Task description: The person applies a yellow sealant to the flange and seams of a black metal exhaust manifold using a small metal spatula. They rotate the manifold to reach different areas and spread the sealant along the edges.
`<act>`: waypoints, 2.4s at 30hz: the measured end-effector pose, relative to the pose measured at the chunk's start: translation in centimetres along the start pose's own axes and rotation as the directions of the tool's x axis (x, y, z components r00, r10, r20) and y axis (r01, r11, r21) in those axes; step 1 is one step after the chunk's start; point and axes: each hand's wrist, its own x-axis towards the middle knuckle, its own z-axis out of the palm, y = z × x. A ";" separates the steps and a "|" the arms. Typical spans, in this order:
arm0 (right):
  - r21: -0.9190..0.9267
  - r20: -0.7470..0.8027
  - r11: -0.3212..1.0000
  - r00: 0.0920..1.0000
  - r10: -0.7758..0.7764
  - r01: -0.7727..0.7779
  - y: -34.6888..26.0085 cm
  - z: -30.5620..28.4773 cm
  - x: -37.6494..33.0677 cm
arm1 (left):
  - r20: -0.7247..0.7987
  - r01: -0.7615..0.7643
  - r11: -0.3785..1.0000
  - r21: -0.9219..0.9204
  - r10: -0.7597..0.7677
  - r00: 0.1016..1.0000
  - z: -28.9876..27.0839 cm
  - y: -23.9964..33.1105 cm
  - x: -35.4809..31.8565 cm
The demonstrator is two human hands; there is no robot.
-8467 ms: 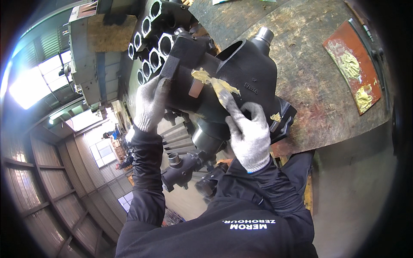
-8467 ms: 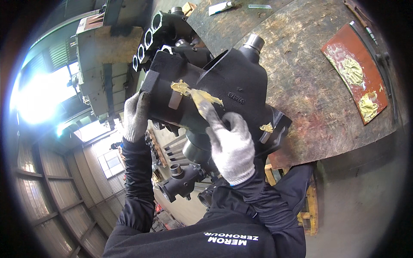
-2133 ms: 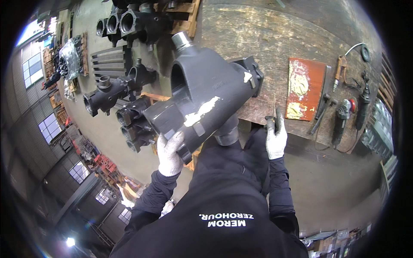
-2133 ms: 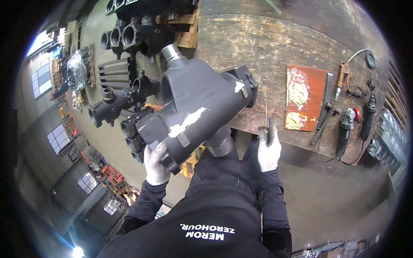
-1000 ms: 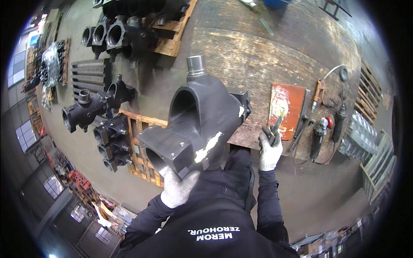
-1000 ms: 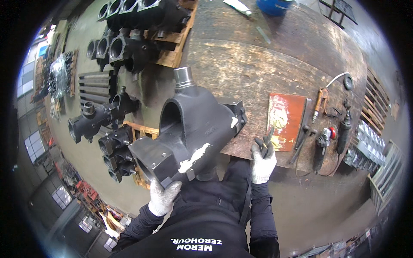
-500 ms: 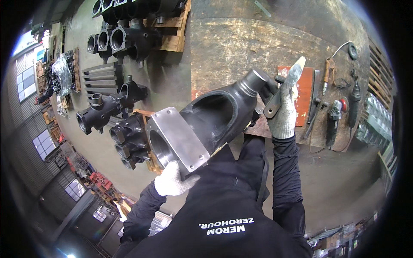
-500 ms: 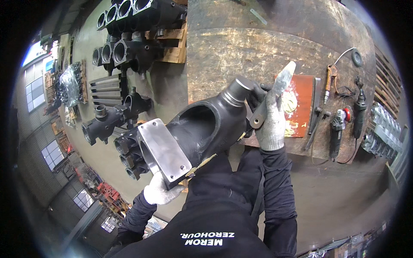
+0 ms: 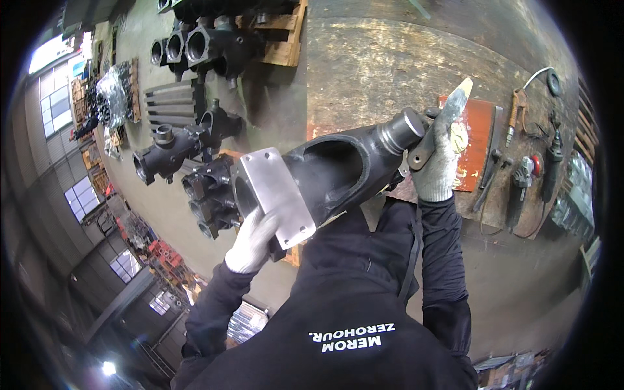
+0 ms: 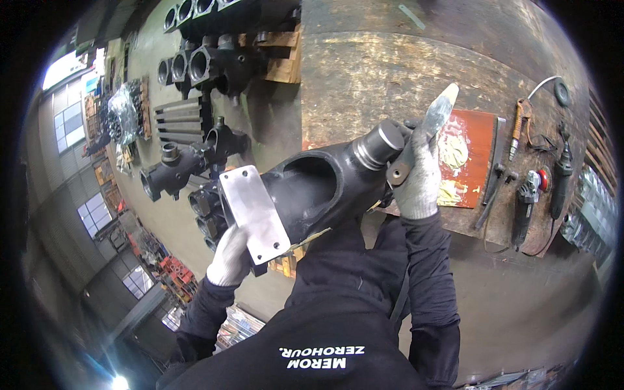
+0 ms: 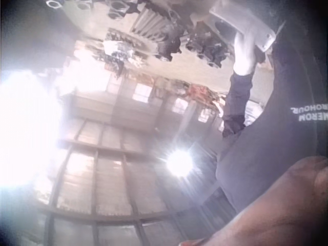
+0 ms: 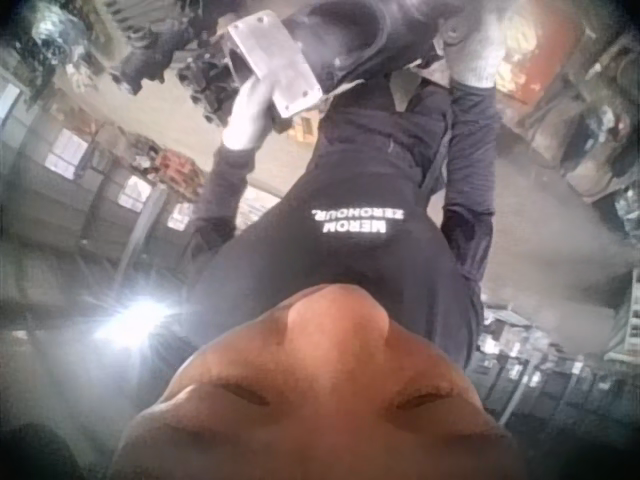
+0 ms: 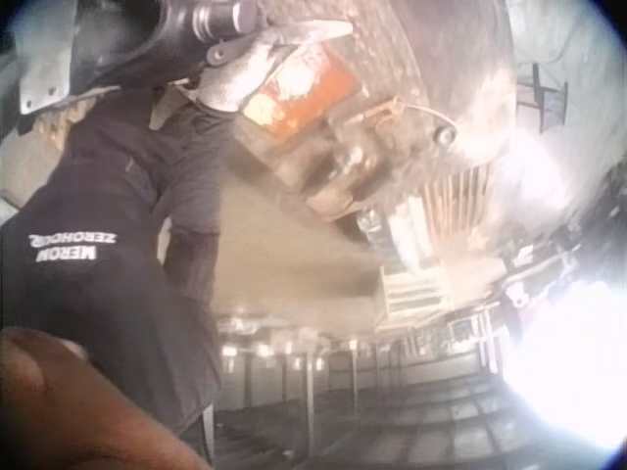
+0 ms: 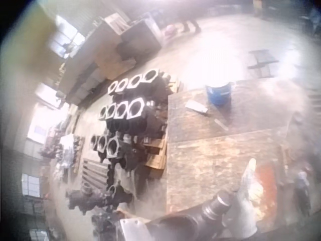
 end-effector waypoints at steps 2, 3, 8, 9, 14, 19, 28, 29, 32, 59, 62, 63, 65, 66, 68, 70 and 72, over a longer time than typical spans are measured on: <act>-0.002 0.031 1.000 0.999 0.027 -0.027 -0.4 0.0 0.5 | -0.045 -0.050 0.994 0.099 0.055 0.998 1.3 -0.3 0.3; -0.060 0.015 0.998 1.000 0.011 -0.010 -0.7 -0.1 0.7 | -0.019 -0.109 0.993 0.051 0.110 0.994 1.6 -0.3 0.4; 0.005 0.097 0.999 0.995 0.035 -0.036 -1.2 -1.6 -2.5 | 0.008 -0.049 0.985 0.168 0.049 0.999 1.9 -1.4 -0.9; 0.030 0.117 0.998 0.992 0.042 -0.046 -1.5 -2.1 -3.9 | 0.043 -0.053 0.981 0.189 0.045 0.998 1.8 -1.7 -1.3; 0.035 -0.118 0.999 0.992 0.041 -0.037 -1.3 -4.0 -10.4 | 0.119 0.173 0.957 0.234 -0.205 0.972 0.6 -3.0 -3.1; 0.176 -0.144 0.984 0.988 0.061 -0.035 0.5 -4.6 -15.2 | -0.036 -0.015 0.962 0.273 0.026 0.999 0.4 -4.6 -3.3; -0.521 -0.105 0.849 0.980 -0.168 0.090 2.3 -0.8 -17.0 | -0.290 -0.018 0.989 0.145 0.060 0.955 -1.6 -5.0 -2.6; -0.008 -0.235 0.997 0.970 0.071 -0.074 1.8 -0.5 -16.9 | -0.288 -0.028 0.991 0.134 0.066 0.955 -2.0 -4.6 -2.3; 0.104 -0.249 0.994 0.968 0.041 -0.015 2.4 0.4 -17.2 | -0.230 -0.090 0.982 0.164 0.126 0.965 -3.0 -3.4 -1.7; 0.396 -0.492 0.917 0.854 0.169 0.047 6.8 -11.1 -23.4 | 0.080 -0.040 0.758 0.651 -0.016 0.997 0.1 -7.5 -1.0; 0.340 -0.489 0.940 0.855 0.171 0.007 6.5 -10.8 -23.3 | 0.109 -0.038 0.832 0.553 -0.027 0.994 0.3 -6.3 -0.6; 0.323 -0.495 0.946 0.851 0.173 -0.004 6.3 -10.6 -23.6 | 0.034 0.187 0.980 0.070 -0.190 0.981 0.3 -5.8 -0.4; 0.323 -0.401 0.946 0.903 0.152 -0.016 6.4 -10.3 -23.3 | 0.011 0.198 0.979 0.058 -0.199 0.980 0.4 -4.7 0.1; 0.318 -0.391 0.948 0.907 0.157 -0.027 6.4 -10.2 -23.3 | 0.050 0.019 0.882 0.470 -0.048 0.998 0.5 -4.1 0.2; 0.247 -0.341 0.969 0.934 0.103 -0.017 6.4 -10.0 -22.8 | 0.210 -0.270 0.556 0.786 0.171 0.963 0.6 -2.8 0.2; -0.011 -0.382 0.999 0.923 0.032 -0.040 6.0 -10.0 -22.0 | 0.183 -0.271 0.495 0.826 0.220 0.958 0.7 -1.7 0.1; -0.305 -0.416 0.947 0.909 -0.036 -0.102 5.0 -10.3 -20.7 | 0.275 -0.376 0.413 0.829 0.284 0.918 0.7 -0.6 0.5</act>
